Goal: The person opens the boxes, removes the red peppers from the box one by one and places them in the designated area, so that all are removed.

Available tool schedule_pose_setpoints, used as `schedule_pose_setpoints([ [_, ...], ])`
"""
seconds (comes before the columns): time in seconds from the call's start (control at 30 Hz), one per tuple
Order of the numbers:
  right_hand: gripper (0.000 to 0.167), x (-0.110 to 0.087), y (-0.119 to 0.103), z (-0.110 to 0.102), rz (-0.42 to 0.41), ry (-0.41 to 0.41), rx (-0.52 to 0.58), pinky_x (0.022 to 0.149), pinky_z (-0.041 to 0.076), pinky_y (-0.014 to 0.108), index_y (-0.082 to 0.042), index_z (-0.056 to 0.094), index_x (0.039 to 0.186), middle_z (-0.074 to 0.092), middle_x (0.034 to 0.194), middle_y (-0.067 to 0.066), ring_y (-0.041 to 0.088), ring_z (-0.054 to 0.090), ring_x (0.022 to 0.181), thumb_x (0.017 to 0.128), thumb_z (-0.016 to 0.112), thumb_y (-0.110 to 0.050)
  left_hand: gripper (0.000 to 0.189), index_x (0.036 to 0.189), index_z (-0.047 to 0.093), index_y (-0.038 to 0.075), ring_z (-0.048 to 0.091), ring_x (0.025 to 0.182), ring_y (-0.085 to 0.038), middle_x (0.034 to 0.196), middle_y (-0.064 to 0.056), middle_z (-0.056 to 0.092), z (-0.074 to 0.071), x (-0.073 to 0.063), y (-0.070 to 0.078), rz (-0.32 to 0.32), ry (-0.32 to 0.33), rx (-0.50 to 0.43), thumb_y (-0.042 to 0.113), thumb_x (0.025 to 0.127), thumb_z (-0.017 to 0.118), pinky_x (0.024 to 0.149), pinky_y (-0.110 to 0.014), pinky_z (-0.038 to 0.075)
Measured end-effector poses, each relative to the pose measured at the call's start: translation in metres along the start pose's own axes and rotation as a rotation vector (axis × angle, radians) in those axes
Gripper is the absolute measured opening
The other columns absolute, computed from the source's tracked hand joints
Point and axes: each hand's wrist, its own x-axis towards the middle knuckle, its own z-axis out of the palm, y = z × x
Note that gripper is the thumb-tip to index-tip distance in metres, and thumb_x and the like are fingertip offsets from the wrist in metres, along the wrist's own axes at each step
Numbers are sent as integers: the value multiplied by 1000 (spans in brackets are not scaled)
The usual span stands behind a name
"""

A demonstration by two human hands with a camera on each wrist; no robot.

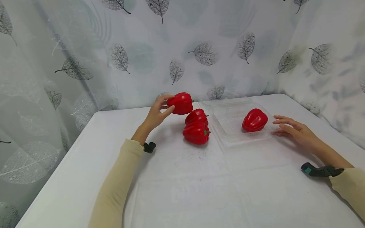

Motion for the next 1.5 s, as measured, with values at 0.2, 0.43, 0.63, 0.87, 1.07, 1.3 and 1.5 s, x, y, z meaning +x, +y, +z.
schedule_pose_setpoints([
  [0.2, 29, 0, 1, -1, 4, 1, -10, 80, 53, 16, 11, 51, 128, 39, 143, -7, 1, 66, 99, 102, 43, 1, 43, 135, 50, 2, 55, 120, -31, 134, -16, 51, -5, -5, -3, -3, 13, 11, 6, 94, 63, 96, -44, 50],
  [0.43, 30, -1, 1, -1, 3, 1, 1, 81, 53, 15, 11, 51, 128, 39, 143, -7, 2, 67, 98, 102, 43, 1, 43, 134, 50, -1, 55, 120, -35, 132, -20, 52, -9, -10, -5, -51, 11, -25, 5, 94, 63, 97, -49, 49],
  [0.63, 30, -4, 3, 0, 24, 3, 4, 80, 53, 15, 10, 50, 129, 39, 143, -10, 0, 66, 101, 101, 44, 2, 43, 134, 51, 0, 54, 120, -37, 133, -20, 50, -11, -13, -11, -112, 14, -28, 4, 94, 63, 98, -49, 47],
  [0.87, 30, -4, 4, 1, 36, 21, -31, 79, 52, 14, 9, 51, 130, 39, 141, -13, -2, 65, 100, 102, 44, 1, 43, 134, 51, -1, 56, 116, -37, 132, -20, 50, -13, -13, -18, -146, 3, -34, 3, 93, 63, 100, -50, 46],
  [1.07, 31, 0, 3, 2, 66, 22, -46, 79, 52, 13, 8, 51, 131, 39, 142, -15, -3, 65, 99, 102, 45, -3, 44, 135, 49, 0, 55, 121, -37, 136, -19, 48, -17, -16, -22, -209, -26, -56, 5, 93, 63, 101, -46, 46],
  [1.3, 31, 2, 3, 2, 53, 20, -53, 79, 52, 13, 8, 51, 131, 39, 141, -15, -4, 64, 101, 102, 45, -2, 46, 136, 48, 1, 53, 124, -38, 139, -20, 46, -22, -20, -15, -293, -44, -44, 7, 94, 64, 100, -45, 47],
  [1.5, 30, 2, 2, 1, 32, 18, -52, 79, 52, 13, 8, 51, 130, 40, 142, -14, -4, 63, 102, 102, 44, 0, 45, 136, 50, 4, 56, 121, -35, 139, -17, 48, -23, -21, -27, -315, -51, -34, 8, 93, 64, 97, -44, 49],
])
